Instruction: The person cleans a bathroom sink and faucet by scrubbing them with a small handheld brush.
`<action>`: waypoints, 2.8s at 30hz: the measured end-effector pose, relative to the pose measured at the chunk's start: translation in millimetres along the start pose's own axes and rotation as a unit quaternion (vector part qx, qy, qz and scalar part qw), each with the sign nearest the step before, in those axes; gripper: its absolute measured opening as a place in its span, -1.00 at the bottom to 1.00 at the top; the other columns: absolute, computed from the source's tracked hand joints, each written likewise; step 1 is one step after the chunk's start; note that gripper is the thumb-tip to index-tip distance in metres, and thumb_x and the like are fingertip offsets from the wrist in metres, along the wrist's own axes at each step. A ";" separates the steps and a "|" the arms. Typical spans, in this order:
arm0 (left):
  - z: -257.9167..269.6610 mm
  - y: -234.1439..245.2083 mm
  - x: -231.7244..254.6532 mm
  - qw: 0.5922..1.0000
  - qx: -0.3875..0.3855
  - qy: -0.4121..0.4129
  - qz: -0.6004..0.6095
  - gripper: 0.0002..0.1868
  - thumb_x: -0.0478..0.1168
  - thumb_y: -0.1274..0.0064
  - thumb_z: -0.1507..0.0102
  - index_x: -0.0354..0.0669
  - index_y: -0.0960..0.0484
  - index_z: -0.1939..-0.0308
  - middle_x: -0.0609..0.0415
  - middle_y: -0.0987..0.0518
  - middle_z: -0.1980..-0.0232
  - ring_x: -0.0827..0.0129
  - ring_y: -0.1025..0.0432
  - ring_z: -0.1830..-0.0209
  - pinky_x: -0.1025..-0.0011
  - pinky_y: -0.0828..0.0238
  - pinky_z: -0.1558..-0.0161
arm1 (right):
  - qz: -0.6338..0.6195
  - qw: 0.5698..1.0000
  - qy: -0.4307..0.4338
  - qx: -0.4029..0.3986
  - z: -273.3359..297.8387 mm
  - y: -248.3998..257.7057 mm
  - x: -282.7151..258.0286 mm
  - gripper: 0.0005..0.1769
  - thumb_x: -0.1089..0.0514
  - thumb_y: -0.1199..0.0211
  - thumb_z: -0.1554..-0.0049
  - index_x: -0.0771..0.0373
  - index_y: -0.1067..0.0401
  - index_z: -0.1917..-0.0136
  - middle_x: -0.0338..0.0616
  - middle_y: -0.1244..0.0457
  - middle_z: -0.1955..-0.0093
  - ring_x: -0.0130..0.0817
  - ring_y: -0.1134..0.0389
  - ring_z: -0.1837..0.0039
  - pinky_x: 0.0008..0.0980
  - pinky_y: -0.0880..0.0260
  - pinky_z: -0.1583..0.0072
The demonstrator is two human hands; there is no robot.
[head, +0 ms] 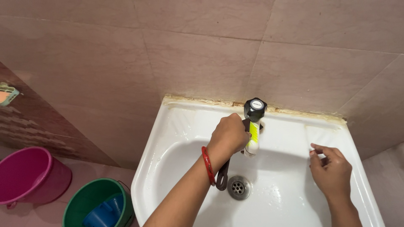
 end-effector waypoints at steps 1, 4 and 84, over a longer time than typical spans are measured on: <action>-1.6 0.3 -0.5 1.000 -0.002 0.005 0.000 -0.66 -0.14 -0.30 -0.15 -0.34 -0.66 0.14 -0.24 -0.67 0.09 -0.02 -0.61 0.06 0.16 -0.58 0.05 | 0.005 1.000 0.007 -0.011 0.4 -2.8 0.8 -0.73 0.23 -0.29 -0.17 0.23 -0.60 -0.15 -0.08 -0.40 0.01 -0.39 -0.40 0.24 -0.38 -0.42 0.19; -4.6 0.2 0.0 1.000 0.009 0.009 -0.008 -0.65 -0.14 -0.30 -0.15 -0.33 -0.65 0.12 -0.25 -0.66 0.07 -0.03 -0.59 0.03 0.16 -0.56 0.03 | 0.025 0.998 0.016 -0.059 -0.5 -15.7 2.7 -0.72 0.19 -0.30 -0.15 0.21 -0.61 -0.14 -0.09 -0.42 0.05 -0.39 -0.40 0.23 -0.39 -0.46 0.16; 0.0 4.3 3.7 1.000 -0.001 -0.015 -0.018 -0.75 -0.15 -0.20 -0.21 -0.33 -0.68 0.34 -0.24 -0.67 0.27 -0.05 -0.61 0.23 0.13 -0.54 0.14 | 0.326 0.908 0.118 -0.237 10.3 -64.4 -25.2 0.13 -0.20 -0.16 -0.12 0.12 0.43 -0.68 -0.05 0.48 -0.75 -0.14 0.54 -0.68 0.04 0.52 -0.56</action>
Point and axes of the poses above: each hand's wrist, its own z-axis away from the middle knuckle, its own y-axis out of the back of the hand, x = y × z, the point moved 4 cm from there along -z, towards the middle knuckle
